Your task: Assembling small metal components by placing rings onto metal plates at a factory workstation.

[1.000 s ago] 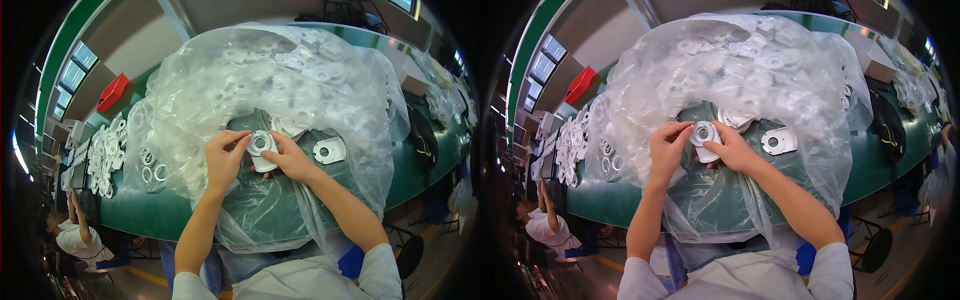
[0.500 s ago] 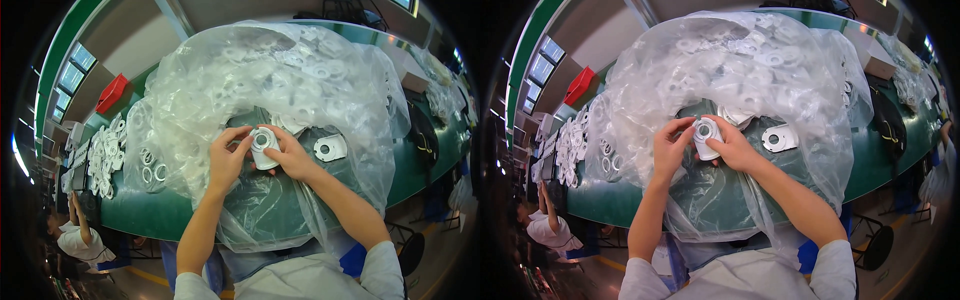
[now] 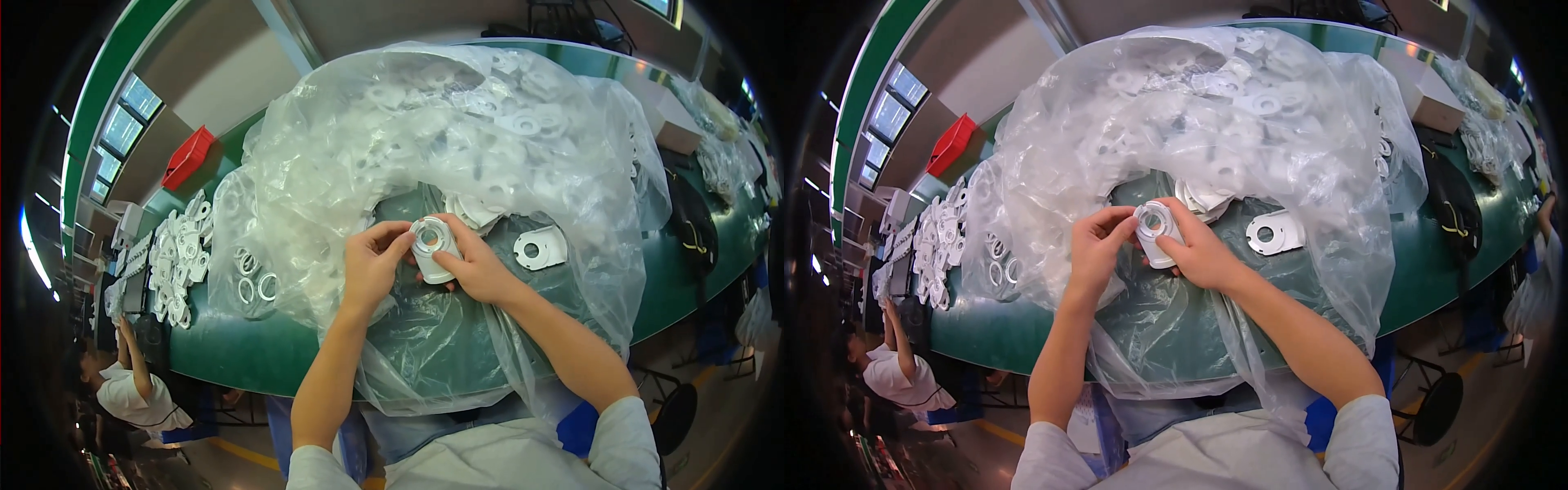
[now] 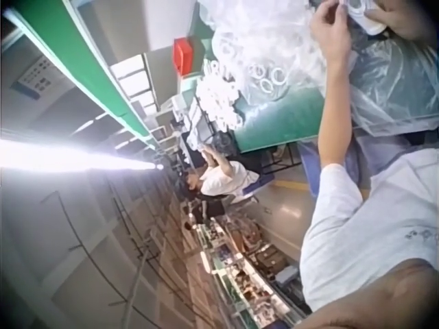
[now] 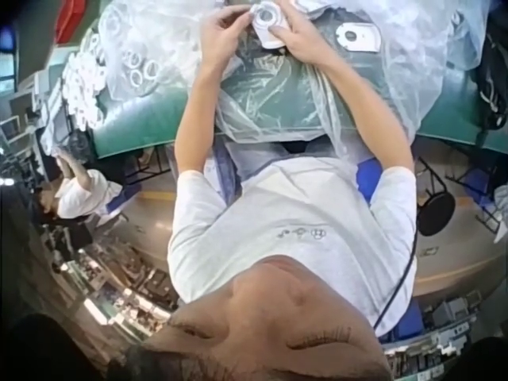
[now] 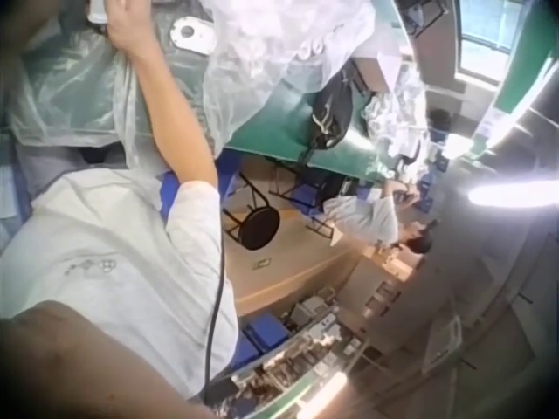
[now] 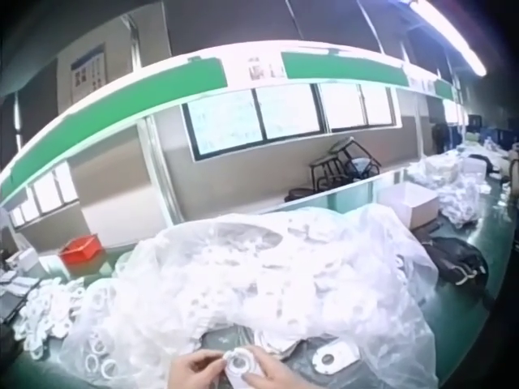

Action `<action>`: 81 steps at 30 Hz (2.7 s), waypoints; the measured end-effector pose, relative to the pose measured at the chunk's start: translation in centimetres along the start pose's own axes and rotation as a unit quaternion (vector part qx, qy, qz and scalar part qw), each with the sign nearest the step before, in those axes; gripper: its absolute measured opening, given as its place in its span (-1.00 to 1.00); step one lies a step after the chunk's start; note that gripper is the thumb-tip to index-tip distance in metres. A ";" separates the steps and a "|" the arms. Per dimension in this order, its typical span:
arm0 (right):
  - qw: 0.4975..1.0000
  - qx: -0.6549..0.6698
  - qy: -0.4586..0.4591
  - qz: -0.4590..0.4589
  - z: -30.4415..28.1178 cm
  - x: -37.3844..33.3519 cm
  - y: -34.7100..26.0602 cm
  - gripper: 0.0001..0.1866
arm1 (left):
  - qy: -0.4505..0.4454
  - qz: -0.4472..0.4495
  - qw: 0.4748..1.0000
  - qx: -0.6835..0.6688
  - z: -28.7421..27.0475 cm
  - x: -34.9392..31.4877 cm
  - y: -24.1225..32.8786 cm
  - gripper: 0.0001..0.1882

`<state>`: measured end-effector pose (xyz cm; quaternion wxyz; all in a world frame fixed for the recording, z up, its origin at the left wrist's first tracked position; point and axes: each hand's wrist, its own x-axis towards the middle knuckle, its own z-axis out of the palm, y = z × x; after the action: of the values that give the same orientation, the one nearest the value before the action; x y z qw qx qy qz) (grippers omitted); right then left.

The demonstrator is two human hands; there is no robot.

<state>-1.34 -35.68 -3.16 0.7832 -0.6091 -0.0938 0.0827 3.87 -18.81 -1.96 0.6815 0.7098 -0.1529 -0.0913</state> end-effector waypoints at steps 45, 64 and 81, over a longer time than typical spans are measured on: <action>0.996 0.066 0.052 -0.005 0.9 -0.1 1.2 -0.72 | 0.019 0.035 0.998 0.048 0.5 -0.6 0.2 -0.90; 0.949 -0.256 0.153 -0.104 0.9 -0.6 0.8 -0.77 | -0.075 0.037 0.991 0.101 0.4 -0.8 0.9 -0.90; 0.995 0.012 0.096 0.012 0.2 -0.3 0.8 -0.59 | -0.140 0.004 0.988 0.071 -1.5 -0.3 2.0 -0.80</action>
<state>-1.67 -35.34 -3.88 0.7944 -0.6063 -0.0098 0.0348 3.85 -17.36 0.10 0.6012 0.7362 -0.2557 -0.1765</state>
